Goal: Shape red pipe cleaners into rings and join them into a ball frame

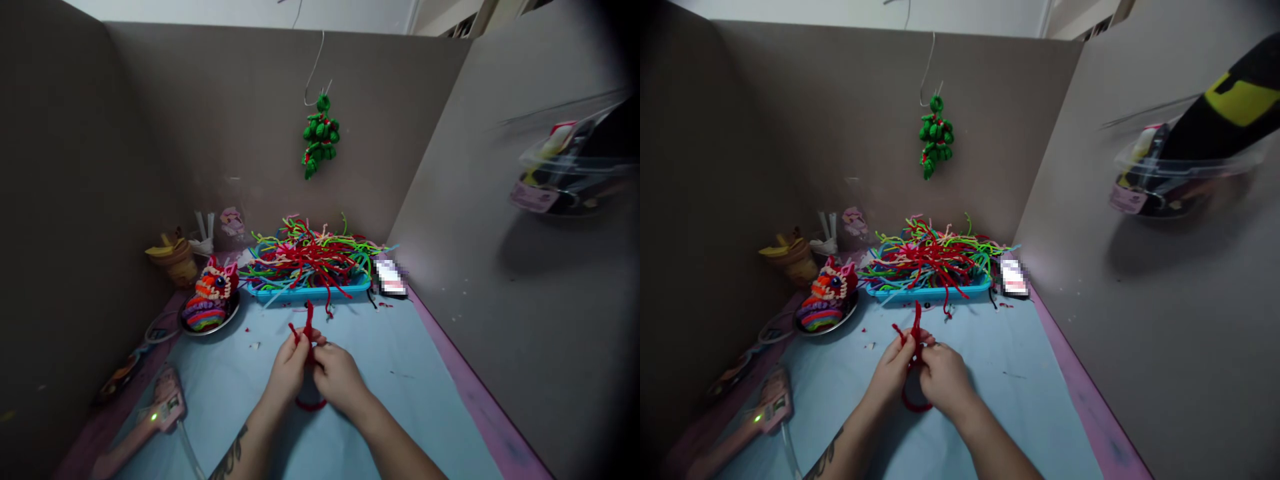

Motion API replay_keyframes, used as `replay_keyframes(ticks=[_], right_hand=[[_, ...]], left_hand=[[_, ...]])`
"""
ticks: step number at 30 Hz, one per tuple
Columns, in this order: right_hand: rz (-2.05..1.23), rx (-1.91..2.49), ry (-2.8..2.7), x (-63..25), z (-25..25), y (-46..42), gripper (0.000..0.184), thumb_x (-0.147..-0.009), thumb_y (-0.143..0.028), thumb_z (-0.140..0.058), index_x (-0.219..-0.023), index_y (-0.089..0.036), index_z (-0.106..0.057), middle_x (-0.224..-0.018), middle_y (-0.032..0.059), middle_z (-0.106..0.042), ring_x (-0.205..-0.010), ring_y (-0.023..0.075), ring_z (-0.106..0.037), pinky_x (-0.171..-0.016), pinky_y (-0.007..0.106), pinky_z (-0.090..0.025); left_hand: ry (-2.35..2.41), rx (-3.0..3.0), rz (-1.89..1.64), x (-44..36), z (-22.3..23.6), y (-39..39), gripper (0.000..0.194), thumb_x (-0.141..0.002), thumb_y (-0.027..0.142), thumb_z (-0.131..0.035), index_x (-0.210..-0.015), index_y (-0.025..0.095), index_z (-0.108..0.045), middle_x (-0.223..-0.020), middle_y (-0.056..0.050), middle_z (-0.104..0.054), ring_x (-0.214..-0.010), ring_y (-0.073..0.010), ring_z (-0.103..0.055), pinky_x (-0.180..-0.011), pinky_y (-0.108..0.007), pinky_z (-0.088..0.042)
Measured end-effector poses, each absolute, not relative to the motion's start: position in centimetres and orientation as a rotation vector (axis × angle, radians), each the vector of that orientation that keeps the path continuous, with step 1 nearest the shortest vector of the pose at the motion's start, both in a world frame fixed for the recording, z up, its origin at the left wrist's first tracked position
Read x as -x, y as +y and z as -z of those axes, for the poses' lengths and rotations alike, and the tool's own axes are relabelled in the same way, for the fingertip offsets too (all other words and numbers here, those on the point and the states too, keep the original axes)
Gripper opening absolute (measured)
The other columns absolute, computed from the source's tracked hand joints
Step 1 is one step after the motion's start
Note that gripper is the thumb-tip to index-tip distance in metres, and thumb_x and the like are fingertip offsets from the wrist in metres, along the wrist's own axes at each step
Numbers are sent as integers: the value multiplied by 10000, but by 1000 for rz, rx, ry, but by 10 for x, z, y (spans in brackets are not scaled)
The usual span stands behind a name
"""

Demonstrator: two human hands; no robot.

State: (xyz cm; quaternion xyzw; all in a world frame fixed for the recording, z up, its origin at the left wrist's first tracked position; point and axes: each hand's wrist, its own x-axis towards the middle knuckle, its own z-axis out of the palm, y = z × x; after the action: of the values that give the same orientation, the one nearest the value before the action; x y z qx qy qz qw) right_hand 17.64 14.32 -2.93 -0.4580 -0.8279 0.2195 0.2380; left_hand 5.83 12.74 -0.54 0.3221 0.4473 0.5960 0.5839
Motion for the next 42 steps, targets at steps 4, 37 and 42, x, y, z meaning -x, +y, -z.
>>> replay_keyframes(ticks=[4,37,42], right_hand=[[-599,1272,-2273,-176,25,143,223,-729,-46,-470,-757,-193,-635,-813,47,-659,-812,186,-583,-722,257,-401],[-1174,985,-1132,-200,10,155,221,-731,-275,-691,-936,-191,-684,-742,6,-627,-591,103,-551,-529,209,-475],[-1138,1004,-1288,-202,7,155,195,-764,-285,-653,-927,-192,-707,-799,23,-627,-593,105,-546,-544,222,-474]], left_hand=[[1027,-681,-1407,-58,10,129,386,-688,521,-696,-812,156,-679,-826,-90,-711,-811,-228,-641,-832,-357,-456],[1348,-1612,-984,-66,12,118,309,-926,338,-349,-777,189,-576,-696,-27,-616,-628,-166,-514,-591,-259,-322],[1352,-1641,-956,-66,9,118,283,-915,321,-365,-754,192,-560,-662,-13,-593,-638,-168,-518,-612,-266,-333]])
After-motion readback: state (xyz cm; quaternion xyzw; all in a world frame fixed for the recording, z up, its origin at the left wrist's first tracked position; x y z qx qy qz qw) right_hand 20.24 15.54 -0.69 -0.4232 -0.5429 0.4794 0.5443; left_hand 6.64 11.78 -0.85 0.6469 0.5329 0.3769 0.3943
